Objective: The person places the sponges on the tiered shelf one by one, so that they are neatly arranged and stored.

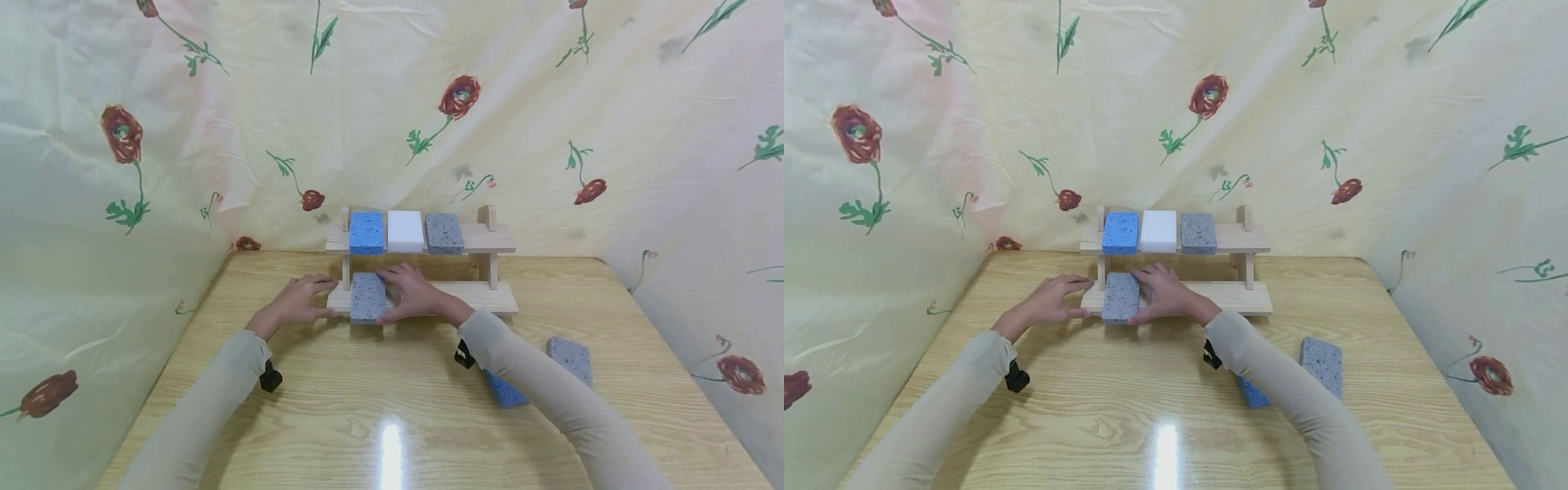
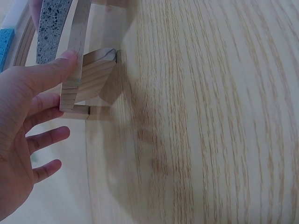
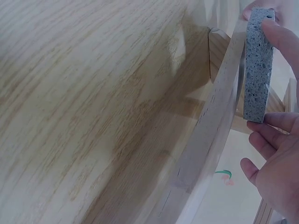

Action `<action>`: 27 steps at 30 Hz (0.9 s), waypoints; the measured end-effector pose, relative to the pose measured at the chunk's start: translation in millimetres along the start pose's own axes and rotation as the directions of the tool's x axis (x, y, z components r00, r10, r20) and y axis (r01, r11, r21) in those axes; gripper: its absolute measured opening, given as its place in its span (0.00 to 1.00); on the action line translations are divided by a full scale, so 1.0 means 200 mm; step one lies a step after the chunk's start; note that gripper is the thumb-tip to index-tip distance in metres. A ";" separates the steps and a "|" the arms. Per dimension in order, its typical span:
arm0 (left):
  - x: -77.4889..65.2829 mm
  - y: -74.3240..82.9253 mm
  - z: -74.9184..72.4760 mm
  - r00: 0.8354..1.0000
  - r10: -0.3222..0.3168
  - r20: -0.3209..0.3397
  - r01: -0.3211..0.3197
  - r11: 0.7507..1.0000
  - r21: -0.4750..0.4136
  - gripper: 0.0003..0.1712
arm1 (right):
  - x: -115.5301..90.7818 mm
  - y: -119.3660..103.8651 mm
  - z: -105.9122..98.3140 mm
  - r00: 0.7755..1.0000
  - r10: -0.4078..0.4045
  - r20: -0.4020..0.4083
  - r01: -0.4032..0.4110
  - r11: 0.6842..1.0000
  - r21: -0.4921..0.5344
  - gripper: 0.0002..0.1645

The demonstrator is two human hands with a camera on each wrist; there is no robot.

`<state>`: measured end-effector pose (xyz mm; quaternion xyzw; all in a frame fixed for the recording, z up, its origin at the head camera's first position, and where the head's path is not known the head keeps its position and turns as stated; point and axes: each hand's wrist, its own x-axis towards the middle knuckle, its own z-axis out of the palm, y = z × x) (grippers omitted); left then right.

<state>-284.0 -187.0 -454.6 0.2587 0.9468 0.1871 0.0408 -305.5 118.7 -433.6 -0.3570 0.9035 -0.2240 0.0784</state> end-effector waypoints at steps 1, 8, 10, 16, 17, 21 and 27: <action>0.00 0.00 0.00 1.000 -0.001 0.000 0.001 1.000 0.000 0.43 | 0.00 0.00 0.00 1.000 0.000 0.001 0.000 1.000 -0.007 0.70; 0.01 0.00 0.00 1.000 -0.001 0.002 0.001 1.000 0.002 0.42 | 0.02 -0.01 0.01 1.000 0.004 0.007 -0.004 1.000 -0.018 0.69; 0.01 0.00 0.00 1.000 -0.001 0.003 0.001 1.000 -0.001 0.42 | 0.02 -0.02 0.01 1.000 0.003 0.009 -0.003 1.000 -0.016 0.69; 0.01 0.00 0.00 1.000 0.003 -0.001 -0.003 1.000 -0.006 0.41 | 0.03 -0.01 0.02 1.000 0.011 0.023 -0.011 1.000 -0.008 0.68; 0.01 0.00 0.00 1.000 0.003 -0.001 -0.003 1.000 -0.006 0.42 | 0.03 -0.01 0.02 1.000 0.012 0.025 -0.012 1.000 -0.009 0.68; 0.01 -0.01 0.00 1.000 0.004 -0.002 -0.004 1.000 0.000 0.42 | 0.04 -0.02 0.02 0.999 0.015 0.029 -0.015 1.000 -0.013 0.68; 0.01 -0.01 0.00 1.000 0.011 -0.006 -0.011 1.000 0.003 0.42 | 0.04 -0.03 0.01 0.999 0.025 0.032 -0.025 0.999 -0.020 0.69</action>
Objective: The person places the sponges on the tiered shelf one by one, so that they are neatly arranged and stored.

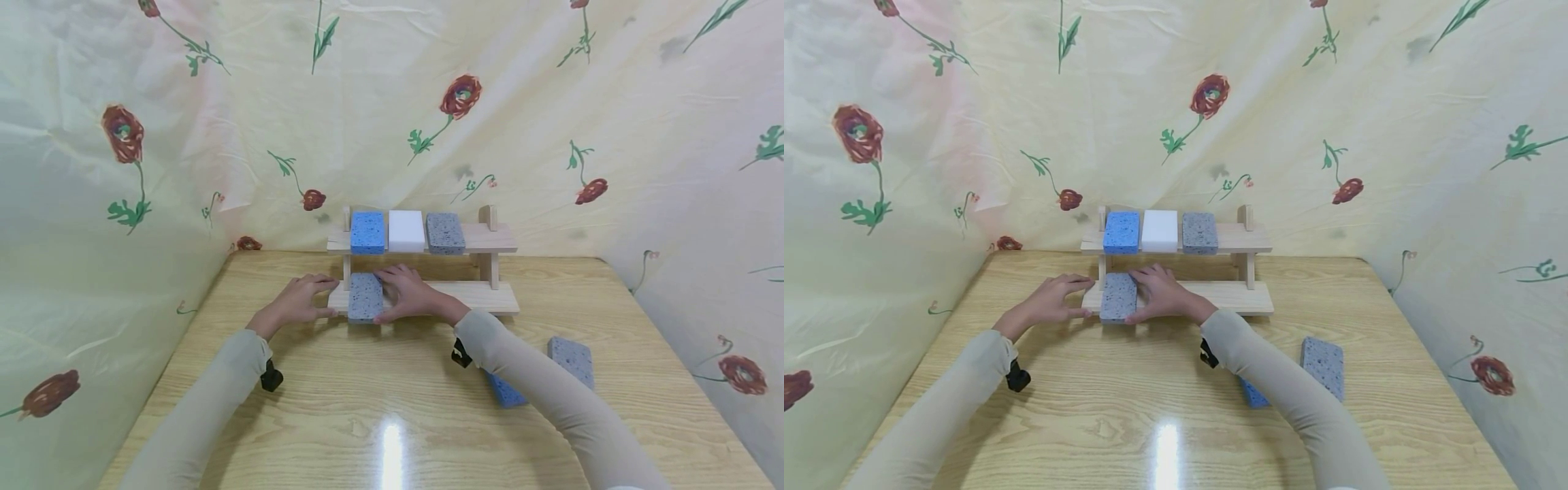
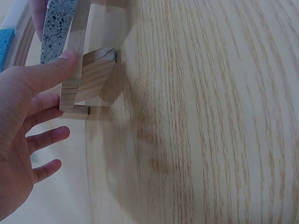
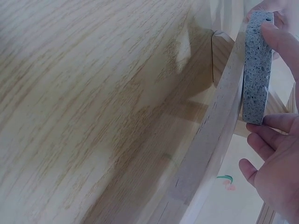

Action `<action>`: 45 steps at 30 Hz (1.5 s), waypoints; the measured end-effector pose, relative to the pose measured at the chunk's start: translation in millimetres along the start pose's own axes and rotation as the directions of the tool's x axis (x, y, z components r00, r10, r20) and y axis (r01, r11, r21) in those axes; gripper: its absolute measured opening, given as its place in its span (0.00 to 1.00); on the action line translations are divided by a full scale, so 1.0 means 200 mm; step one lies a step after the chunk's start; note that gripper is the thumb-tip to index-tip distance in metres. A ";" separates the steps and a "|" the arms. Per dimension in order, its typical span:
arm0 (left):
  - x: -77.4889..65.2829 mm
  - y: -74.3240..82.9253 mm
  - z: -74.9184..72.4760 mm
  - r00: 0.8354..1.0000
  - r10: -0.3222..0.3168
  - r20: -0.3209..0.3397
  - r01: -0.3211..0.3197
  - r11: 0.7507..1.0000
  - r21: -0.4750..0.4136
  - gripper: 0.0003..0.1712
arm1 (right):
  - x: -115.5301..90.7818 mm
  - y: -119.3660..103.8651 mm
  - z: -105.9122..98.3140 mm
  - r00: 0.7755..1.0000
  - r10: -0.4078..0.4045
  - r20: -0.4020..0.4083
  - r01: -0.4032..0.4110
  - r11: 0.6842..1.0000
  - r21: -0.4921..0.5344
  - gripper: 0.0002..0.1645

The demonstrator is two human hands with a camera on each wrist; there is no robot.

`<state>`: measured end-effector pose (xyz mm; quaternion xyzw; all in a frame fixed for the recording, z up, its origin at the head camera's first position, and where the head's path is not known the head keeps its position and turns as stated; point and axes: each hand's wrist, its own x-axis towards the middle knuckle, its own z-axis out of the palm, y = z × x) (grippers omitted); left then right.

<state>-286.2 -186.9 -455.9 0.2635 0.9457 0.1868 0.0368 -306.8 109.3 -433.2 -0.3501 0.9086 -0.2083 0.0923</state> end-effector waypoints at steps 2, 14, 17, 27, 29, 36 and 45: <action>0.00 0.00 0.00 1.000 0.003 -0.001 -0.003 1.000 -0.001 0.42 | 0.00 0.00 0.00 1.000 0.002 0.000 -0.002 1.000 -0.001 0.69; 0.00 0.00 0.00 1.000 0.002 0.000 -0.002 1.000 0.005 0.42 | 0.00 0.00 0.00 1.000 0.012 0.019 -0.012 1.000 0.008 0.67; 0.00 0.01 0.00 1.000 0.000 0.000 0.000 1.000 0.003 0.42 | 0.00 0.00 0.00 1.000 0.013 0.024 -0.014 1.000 0.010 0.66; 0.00 0.01 -0.01 1.000 -0.009 0.006 0.009 1.000 0.004 0.42 | -0.01 0.01 0.00 0.999 0.025 0.036 -0.026 0.999 0.020 0.66; 0.00 0.01 -0.01 1.000 -0.008 0.006 0.008 1.000 0.005 0.42 | -0.01 0.00 0.00 0.999 0.026 0.036 -0.027 0.999 0.021 0.66; 0.00 0.01 -0.01 1.000 -0.006 0.007 0.006 1.000 -0.002 0.42 | -0.01 0.01 0.00 0.999 0.029 0.043 -0.030 0.999 0.025 0.68; -0.01 0.02 -0.01 1.000 -0.017 0.004 0.017 1.000 -0.007 0.42 | -0.02 0.01 0.00 0.999 0.011 0.044 -0.011 1.000 -0.003 0.69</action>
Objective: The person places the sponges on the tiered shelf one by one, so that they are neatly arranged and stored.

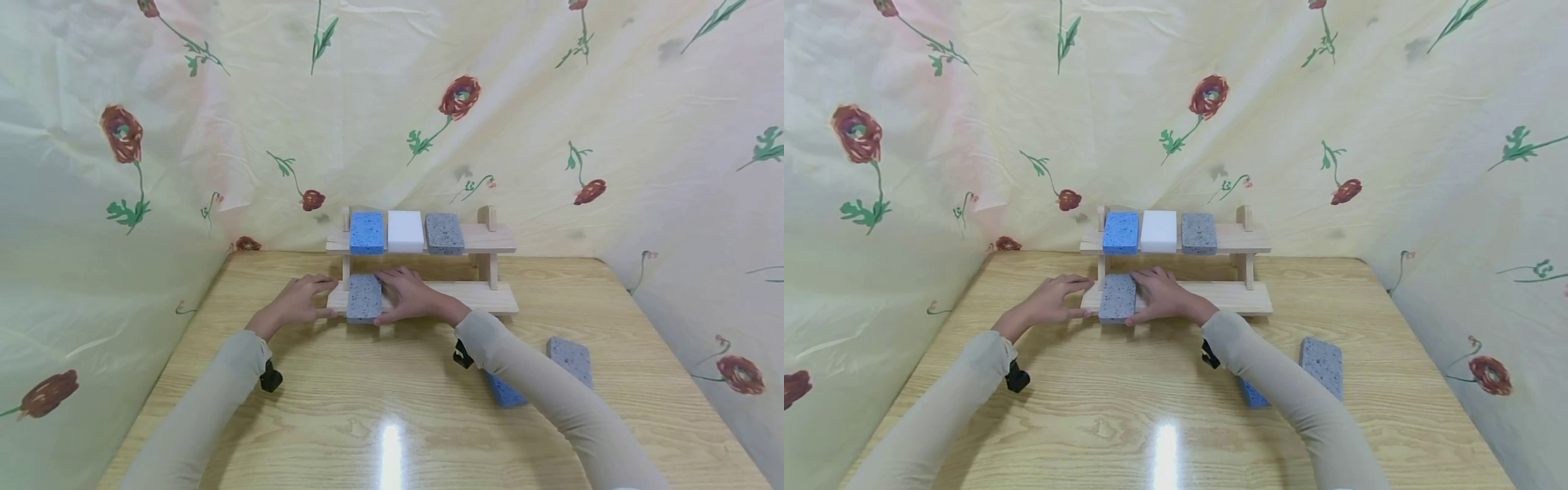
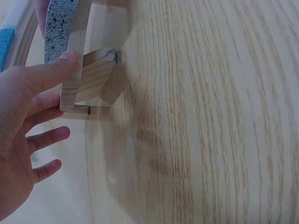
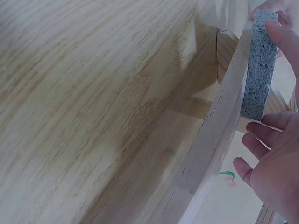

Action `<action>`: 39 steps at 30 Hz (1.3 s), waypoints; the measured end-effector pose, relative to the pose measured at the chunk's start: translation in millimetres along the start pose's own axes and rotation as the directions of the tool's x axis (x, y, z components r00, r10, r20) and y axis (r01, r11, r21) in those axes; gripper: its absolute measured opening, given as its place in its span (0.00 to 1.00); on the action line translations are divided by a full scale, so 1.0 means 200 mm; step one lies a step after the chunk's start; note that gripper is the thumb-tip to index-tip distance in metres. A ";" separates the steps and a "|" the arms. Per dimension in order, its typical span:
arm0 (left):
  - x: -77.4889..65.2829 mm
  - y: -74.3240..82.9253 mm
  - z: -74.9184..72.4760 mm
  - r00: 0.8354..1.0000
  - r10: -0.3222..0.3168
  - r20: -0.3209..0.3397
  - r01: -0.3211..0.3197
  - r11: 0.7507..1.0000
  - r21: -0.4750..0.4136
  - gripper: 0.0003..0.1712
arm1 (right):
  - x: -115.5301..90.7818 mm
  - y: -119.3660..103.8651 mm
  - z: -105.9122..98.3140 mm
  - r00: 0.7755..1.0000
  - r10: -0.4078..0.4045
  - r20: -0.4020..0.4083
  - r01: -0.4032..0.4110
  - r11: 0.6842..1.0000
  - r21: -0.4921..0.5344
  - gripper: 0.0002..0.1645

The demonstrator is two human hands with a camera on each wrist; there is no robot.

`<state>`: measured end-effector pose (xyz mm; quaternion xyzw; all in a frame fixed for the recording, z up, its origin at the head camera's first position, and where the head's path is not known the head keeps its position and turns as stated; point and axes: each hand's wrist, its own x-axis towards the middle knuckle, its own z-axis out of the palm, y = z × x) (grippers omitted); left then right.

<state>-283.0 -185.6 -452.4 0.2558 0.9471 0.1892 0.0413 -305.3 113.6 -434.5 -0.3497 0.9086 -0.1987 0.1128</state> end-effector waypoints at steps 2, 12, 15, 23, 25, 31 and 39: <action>0.00 0.00 0.00 1.000 0.002 0.000 -0.002 1.000 0.000 0.42 | 0.00 0.00 0.00 1.000 -0.002 0.004 0.002 1.000 -0.001 0.70; -0.01 0.01 -0.01 1.000 0.004 0.006 -0.004 1.000 -0.006 0.42 | -0.05 0.01 -0.02 1.000 0.003 0.024 -0.003 1.000 -0.007 0.70; -0.01 0.01 -0.01 1.000 0.001 0.008 -0.001 1.000 -0.006 0.42 | -0.06 0.02 -0.03 1.000 -0.001 0.028 0.001 1.000 -0.017 0.70; -0.01 0.02 -0.01 1.000 -0.003 0.016 0.003 1.000 -0.009 0.42 | -0.13 0.05 -0.05 0.999 0.008 0.038 -0.007 1.000 -0.026 0.69; -0.01 0.01 -0.01 1.000 0.000 0.012 0.000 1.000 -0.005 0.42 | -0.15 0.05 -0.06 0.999 0.019 0.040 -0.018 0.999 -0.034 0.70; -0.02 0.02 -0.02 1.000 -0.007 0.012 0.007 1.000 -0.003 0.42 | -0.21 0.06 -0.08 0.999 0.021 0.049 -0.020 0.999 -0.028 0.71; -0.01 0.02 -0.01 1.000 -0.009 0.019 0.009 1.000 0.005 0.42 | -0.29 0.07 -0.11 0.999 -0.007 0.052 0.012 0.996 -0.092 0.71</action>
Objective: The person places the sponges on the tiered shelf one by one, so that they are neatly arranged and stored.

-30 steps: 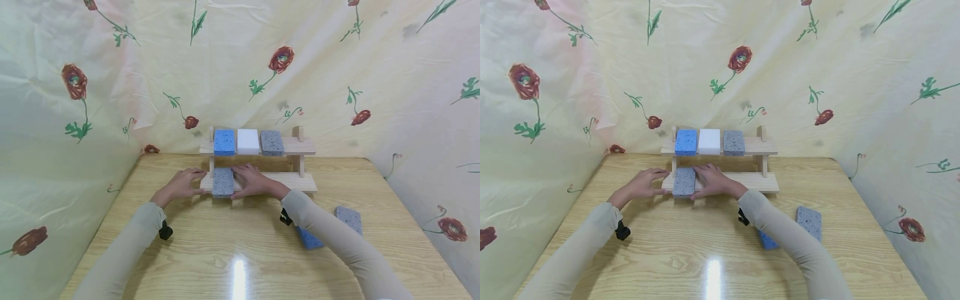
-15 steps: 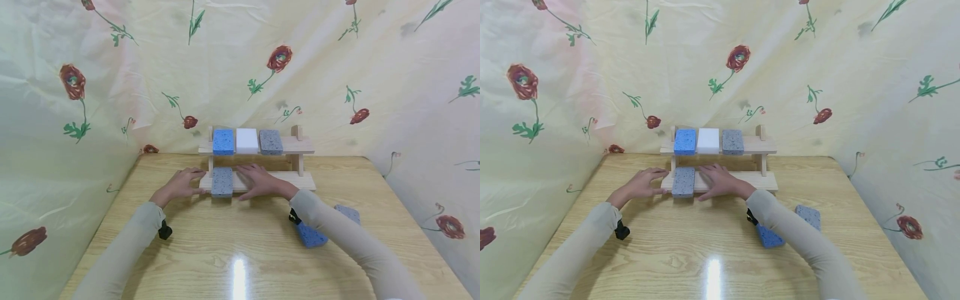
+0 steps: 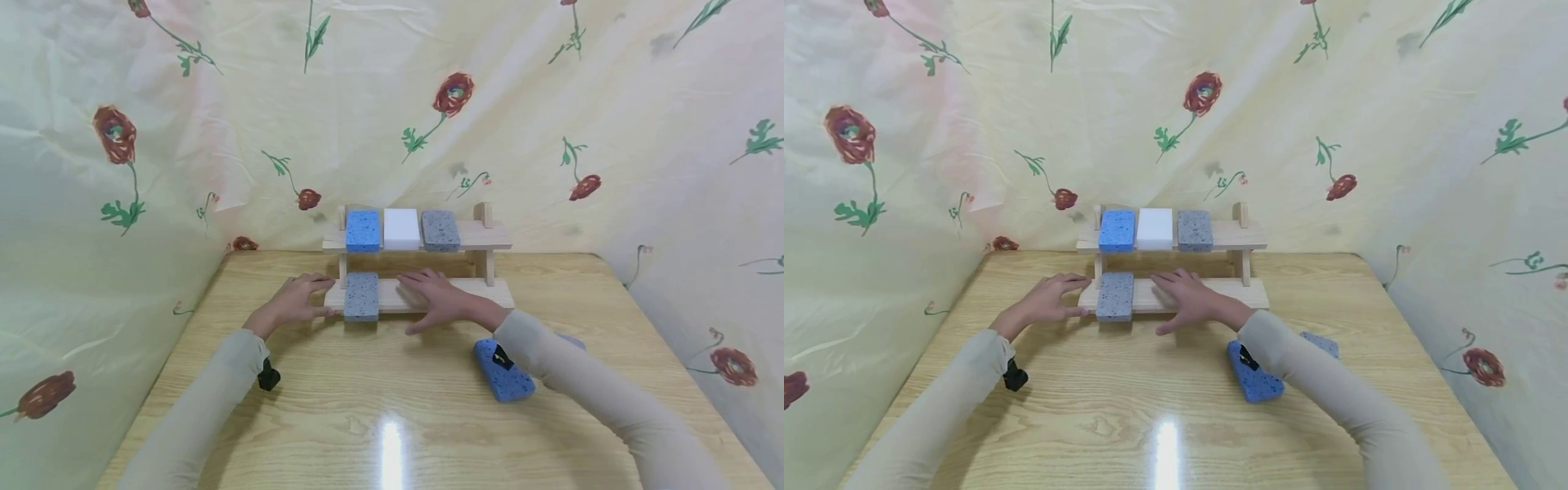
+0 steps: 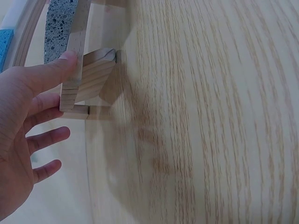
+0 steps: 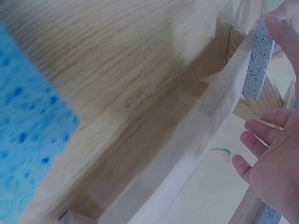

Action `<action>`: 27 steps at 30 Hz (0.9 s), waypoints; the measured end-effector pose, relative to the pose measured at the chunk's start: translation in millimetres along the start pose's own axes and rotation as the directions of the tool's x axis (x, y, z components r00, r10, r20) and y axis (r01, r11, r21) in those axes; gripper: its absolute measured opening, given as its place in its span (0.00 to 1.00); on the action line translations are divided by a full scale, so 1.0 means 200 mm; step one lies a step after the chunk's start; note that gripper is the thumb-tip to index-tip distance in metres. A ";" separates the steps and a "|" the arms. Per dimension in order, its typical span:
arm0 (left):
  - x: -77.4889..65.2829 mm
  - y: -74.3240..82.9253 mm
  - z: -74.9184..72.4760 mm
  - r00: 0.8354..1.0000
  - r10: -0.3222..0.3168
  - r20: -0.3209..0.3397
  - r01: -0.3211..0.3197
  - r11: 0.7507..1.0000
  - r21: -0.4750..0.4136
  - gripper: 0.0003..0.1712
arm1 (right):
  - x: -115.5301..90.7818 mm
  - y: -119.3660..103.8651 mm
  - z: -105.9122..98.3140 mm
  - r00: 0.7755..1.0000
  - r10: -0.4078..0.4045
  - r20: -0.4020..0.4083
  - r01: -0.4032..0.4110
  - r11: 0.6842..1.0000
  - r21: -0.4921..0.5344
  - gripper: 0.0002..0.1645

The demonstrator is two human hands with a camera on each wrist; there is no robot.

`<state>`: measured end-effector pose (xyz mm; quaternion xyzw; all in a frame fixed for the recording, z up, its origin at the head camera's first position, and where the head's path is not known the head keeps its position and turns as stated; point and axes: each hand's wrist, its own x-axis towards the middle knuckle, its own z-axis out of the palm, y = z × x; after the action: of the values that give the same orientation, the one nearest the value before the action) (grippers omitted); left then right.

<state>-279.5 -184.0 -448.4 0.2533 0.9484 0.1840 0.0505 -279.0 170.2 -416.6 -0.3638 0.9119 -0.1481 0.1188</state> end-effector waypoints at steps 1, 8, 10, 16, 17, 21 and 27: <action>0.00 0.00 0.00 1.000 0.001 -0.001 -0.001 1.000 0.000 0.42 | -0.01 0.00 0.00 1.000 0.000 0.002 0.000 1.000 -0.002 0.71; 0.00 0.00 0.00 1.000 0.003 -0.010 -0.003 1.000 0.006 0.42 | -0.11 0.02 -0.01 1.000 -0.013 0.009 0.014 0.999 -0.044 0.70; 0.00 0.00 0.00 1.000 0.004 -0.012 -0.004 1.000 0.009 0.43 | -0.15 0.03 -0.02 1.000 -0.018 0.006 0.018 0.998 -0.058 0.70; 0.00 0.00 0.00 1.000 0.009 -0.013 -0.009 1.000 0.016 0.43 | -0.26 0.04 -0.03 0.999 -0.041 -0.009 0.040 0.997 -0.069 0.68; 0.00 0.00 0.00 1.000 0.010 -0.013 -0.010 1.000 0.017 0.43 | -0.28 0.04 -0.04 0.999 -0.043 -0.010 0.042 0.997 -0.069 0.68; 0.00 0.00 0.00 1.000 0.015 -0.015 -0.015 1.000 0.016 0.43 | -0.33 0.07 -0.04 0.998 -0.064 -0.016 0.062 0.993 -0.096 0.68; 0.00 -0.01 0.00 1.000 0.018 -0.014 -0.018 1.000 0.014 0.43 | -0.43 0.09 -0.04 0.996 -0.081 -0.021 0.079 0.992 -0.094 0.66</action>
<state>-280.7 -184.7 -449.4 0.2611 0.9476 0.1797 0.0404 -232.2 243.4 -405.8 -0.4033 0.9040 -0.1145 0.0841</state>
